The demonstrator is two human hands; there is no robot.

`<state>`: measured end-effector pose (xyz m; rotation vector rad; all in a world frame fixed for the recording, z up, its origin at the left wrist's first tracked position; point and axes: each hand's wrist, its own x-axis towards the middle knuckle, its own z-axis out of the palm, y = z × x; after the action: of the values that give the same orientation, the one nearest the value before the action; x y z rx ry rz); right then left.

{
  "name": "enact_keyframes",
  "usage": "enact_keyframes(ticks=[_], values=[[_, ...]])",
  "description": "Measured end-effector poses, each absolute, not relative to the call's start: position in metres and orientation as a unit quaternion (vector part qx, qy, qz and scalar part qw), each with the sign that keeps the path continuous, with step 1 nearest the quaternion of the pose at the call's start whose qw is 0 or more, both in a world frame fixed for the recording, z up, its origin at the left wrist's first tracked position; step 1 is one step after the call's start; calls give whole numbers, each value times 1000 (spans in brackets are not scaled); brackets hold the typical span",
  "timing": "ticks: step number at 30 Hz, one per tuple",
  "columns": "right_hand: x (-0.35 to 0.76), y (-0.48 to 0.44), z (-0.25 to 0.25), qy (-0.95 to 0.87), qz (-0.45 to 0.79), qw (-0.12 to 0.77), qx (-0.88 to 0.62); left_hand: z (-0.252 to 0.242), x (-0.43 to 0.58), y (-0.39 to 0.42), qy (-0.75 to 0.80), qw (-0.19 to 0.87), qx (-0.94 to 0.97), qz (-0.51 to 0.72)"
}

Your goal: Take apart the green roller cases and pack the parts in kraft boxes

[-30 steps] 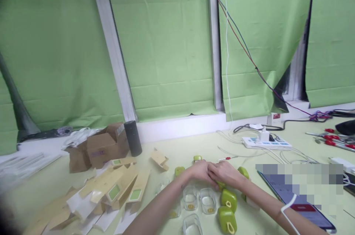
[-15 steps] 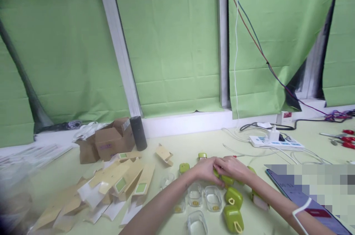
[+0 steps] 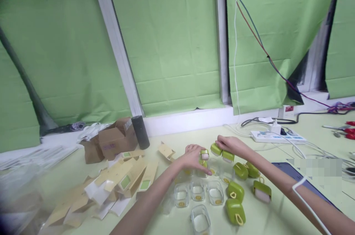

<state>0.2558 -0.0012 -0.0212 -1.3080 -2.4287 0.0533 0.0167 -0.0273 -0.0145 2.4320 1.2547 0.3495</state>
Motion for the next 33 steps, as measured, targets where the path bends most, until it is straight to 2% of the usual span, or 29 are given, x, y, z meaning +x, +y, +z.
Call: enact_keyframes(ticks=[4, 7, 11, 15, 28, 33], values=[[257, 10, -29, -878, 30, 146, -455, -15, -19, -34, 494, 190, 838, 134], [248, 2, -32, -893, 42, 136, -427, -24, -46, -39, 522, 229, 809, 143], [216, -17, -29, -906, 58, 175, -381, -42, -60, -39, 526, 269, 793, 151], [182, -25, -32, -920, 117, 165, -337, -54, -50, -36, 516, 266, 796, 170], [144, -27, -55, -910, 173, 209, -315, -69, -14, -34, 485, 317, 783, 226], [142, -26, -67, -880, 206, 275, -328, -76, -18, -36, 510, 320, 753, 264]])
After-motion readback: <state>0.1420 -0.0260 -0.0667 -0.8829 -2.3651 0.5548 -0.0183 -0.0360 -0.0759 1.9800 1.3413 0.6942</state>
